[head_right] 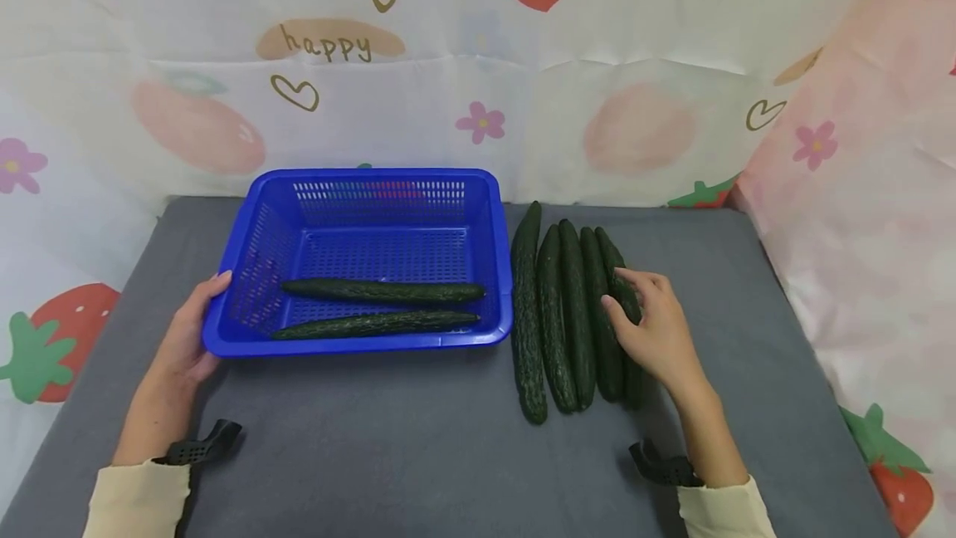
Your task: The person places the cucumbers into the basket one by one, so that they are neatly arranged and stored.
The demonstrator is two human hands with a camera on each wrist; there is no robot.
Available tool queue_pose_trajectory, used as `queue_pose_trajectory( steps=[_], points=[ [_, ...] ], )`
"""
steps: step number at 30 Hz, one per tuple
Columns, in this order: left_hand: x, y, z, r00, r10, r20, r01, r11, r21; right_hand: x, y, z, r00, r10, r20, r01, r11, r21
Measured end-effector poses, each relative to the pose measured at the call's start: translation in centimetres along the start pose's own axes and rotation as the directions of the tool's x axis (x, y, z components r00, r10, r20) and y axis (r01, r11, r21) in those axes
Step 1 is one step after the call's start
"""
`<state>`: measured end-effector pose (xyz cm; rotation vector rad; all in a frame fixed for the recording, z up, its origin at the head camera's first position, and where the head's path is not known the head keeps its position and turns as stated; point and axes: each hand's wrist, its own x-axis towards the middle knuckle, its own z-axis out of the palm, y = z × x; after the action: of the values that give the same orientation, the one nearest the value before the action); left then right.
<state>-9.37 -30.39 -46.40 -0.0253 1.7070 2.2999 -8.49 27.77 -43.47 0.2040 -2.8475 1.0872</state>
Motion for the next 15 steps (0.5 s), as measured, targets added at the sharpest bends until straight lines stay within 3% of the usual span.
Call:
queue_pose_trajectory(
  steps=[7,15],
  points=[
    [-0.1,-0.2,-0.1,1.0,0.002,-0.01,-0.001,0.999,0.034,-0.5,1.7,0.2,0.999,0.054,-0.002,-0.054,0.999,-0.006],
    [-0.1,-0.3,-0.1,1.0,0.016,0.008,-0.016,1.0,0.005,-0.4,3.3,0.4,0.994,0.102,0.025,-0.101,0.995,-0.015]
  ],
)
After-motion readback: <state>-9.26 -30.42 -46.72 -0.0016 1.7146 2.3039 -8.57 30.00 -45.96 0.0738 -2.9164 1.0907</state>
